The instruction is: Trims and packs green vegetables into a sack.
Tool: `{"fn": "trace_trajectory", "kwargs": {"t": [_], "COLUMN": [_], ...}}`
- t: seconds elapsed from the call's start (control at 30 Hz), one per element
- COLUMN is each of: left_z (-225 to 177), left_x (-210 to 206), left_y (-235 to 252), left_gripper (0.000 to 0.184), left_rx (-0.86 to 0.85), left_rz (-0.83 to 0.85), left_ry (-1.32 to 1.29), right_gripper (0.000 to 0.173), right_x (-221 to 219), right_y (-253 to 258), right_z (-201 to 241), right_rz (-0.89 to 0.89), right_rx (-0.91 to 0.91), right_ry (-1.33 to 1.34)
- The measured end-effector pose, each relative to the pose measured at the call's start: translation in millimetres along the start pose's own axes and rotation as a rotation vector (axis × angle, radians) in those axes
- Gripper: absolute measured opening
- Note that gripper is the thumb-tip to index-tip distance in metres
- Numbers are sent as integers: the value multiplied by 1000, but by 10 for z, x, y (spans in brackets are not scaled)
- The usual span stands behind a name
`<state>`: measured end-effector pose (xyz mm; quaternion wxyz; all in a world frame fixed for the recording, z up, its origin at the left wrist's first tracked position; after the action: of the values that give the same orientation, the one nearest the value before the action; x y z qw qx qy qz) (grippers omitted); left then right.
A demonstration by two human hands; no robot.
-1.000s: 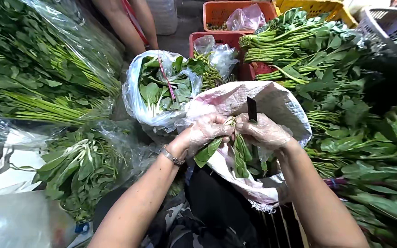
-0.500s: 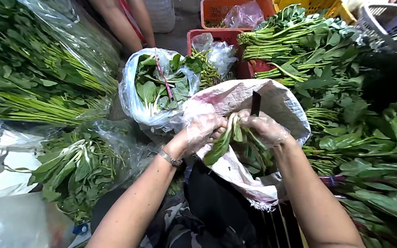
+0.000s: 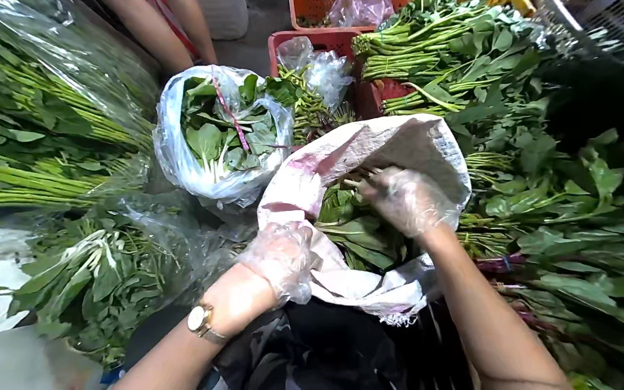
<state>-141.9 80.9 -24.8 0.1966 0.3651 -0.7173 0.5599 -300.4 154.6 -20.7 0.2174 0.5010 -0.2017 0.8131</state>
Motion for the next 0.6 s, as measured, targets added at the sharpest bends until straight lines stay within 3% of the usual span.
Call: {"fn": "trace_trajectory", "kwargs": {"t": [0.07, 0.13, 0.17, 0.23, 0.33, 0.4, 0.47, 0.53, 0.6], "left_z": [39, 84, 118, 195, 277, 206, 141, 100, 11], "left_x": [-16, -8, -20, -27, -17, 167, 406, 588, 641], "left_y": [-3, 3, 9, 24, -14, -117, -164, -97, 49], "left_gripper": [24, 23, 23, 24, 26, 30, 35, 49, 57], "left_rx": [2, 18, 46, 85, 51, -76, -212, -180, -112], "left_rz": [-9, -16, 1, 19, -34, -162, -402, -602, -598], "left_ry": [2, -14, -21, -34, -88, -270, -480, -583, -643], "right_gripper": [31, 53, 52, 36, 20, 9, 5, 6, 7], "right_x": [-526, -981, -1071, -907, -354, 1, 195, 288, 346], "right_y": [13, 25, 33, 52, -20, -154, -288, -383, -437], "right_z": [203, 197, 120, 5, -186, -292, -333, -254, -111], "right_rz": [328, 592, 622, 497, 220, 21, -85, -156, -221], "right_rx": [79, 12, -36, -61, -44, 29, 68, 107, 119], "right_ry": [140, -33, -110, -74, 228, 533, 740, 834, 900]}}
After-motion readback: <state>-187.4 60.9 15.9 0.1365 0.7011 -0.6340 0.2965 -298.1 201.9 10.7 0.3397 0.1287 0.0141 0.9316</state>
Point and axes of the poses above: each hand's wrist, its own y-axis towards the middle knuckle, its own x-axis out of the back of the hand, z = x × y, the point moved 10 cm from there along y, towards the middle knuckle, and after that the axes turned 9 degrees about z, right-handed, at the moved point
